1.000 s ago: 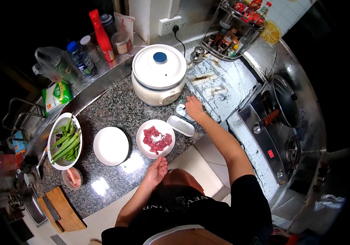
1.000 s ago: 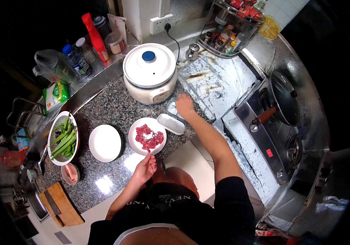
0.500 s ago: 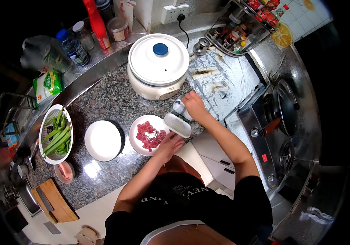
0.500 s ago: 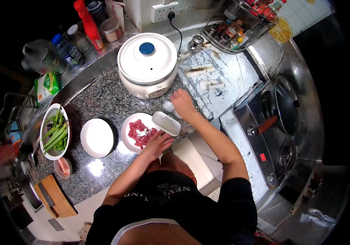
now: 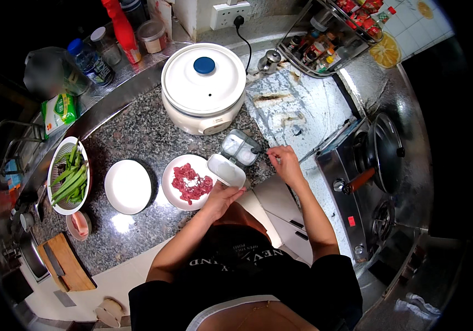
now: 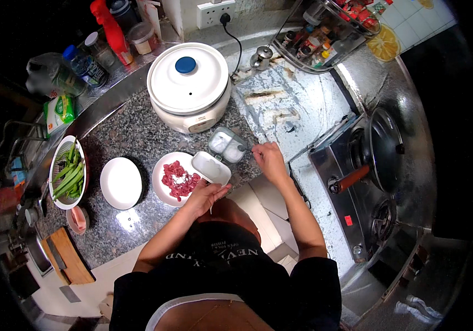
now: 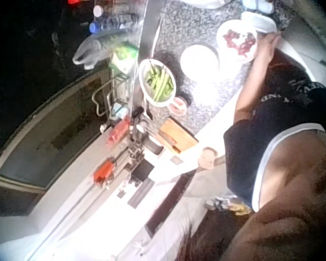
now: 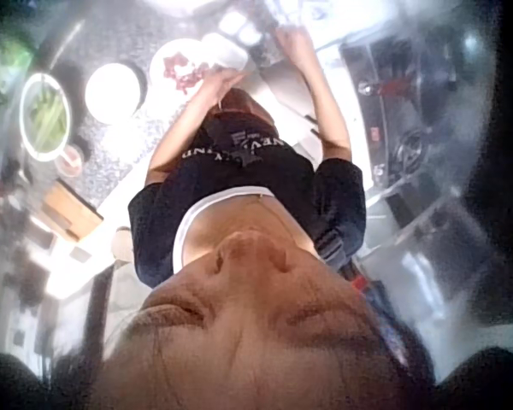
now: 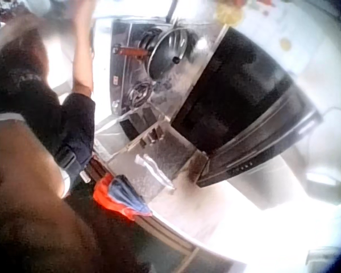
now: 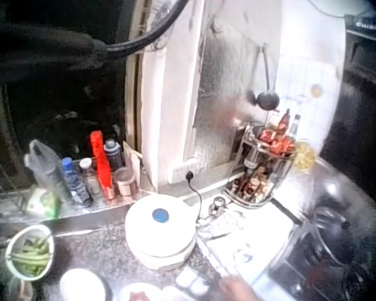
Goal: The person adds powder to a bowl of sliced meat using a spoon, pours liquid from a bottle, and mixes the contents by hand. The person then rinses eggplants under running water in a sink and removes their stems by hand.
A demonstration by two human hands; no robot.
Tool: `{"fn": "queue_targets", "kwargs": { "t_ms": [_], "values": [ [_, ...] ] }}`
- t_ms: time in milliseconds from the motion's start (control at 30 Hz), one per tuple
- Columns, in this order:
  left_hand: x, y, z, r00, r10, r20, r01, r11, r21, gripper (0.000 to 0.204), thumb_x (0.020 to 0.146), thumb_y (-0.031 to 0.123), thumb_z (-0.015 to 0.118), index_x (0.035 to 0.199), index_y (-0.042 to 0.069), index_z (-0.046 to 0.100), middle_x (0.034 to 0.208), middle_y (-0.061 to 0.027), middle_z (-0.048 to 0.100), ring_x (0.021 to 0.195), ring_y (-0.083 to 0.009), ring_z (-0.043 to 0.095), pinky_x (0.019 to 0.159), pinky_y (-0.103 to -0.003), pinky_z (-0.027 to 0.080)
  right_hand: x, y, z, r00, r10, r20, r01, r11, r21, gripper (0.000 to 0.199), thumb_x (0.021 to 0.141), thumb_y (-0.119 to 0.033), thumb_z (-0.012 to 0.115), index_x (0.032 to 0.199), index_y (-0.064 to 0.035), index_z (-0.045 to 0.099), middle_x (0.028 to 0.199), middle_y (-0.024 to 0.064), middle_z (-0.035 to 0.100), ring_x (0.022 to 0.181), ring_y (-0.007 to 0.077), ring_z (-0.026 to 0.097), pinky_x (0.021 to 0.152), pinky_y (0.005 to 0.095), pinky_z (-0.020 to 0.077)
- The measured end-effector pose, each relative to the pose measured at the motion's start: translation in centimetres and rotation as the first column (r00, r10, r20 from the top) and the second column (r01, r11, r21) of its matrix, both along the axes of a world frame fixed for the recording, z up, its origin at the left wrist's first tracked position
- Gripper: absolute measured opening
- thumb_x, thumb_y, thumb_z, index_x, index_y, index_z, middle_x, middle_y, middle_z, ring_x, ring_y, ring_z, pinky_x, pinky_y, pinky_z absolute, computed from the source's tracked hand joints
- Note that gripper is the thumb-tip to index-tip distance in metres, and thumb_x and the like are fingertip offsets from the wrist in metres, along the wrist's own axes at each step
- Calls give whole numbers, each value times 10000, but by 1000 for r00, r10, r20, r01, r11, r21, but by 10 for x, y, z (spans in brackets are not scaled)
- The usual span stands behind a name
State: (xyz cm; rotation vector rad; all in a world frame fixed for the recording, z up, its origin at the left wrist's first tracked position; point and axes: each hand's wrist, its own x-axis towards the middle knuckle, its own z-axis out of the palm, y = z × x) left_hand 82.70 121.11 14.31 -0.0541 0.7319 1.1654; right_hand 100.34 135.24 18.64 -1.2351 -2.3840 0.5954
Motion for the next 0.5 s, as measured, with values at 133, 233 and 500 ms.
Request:
{"fn": "queue_targets", "kwargs": {
  "t_ms": [133,233,500],
  "values": [
    [3,-3,3,983,80,-164,-89,995,-50,512,781,-62,473,1207,81,227,1075,-133,471,945,-243,531,793,-307,482,-1,-2,-14,999,1,-53,-6,997,-80,96,678,-7,578,764,-43,602,703,106,570,684,277,500,654,343,408],
    [4,-5,1,954,58,-294,-61,998,-1,503,795,-43,474,1207,96,220,1068,-114,480,931,-218,535,776,-303,486,-4,0,-18,997,33,-74,-40,995,-89,82,697,-13,575,768,-39,608,662,96,571,619,225,513,592,304,413],
    [5,-3,5,944,32,-328,-29,999,12,505,812,-31,452,1226,113,201,1072,-103,480,929,-210,534,773,-301,485,12,11,-40,934,-239,-264,56,831,-553,80,764,-20,564,823,-37,617,623,-60,494,557,16,387,505,154,311]
  ]
}}
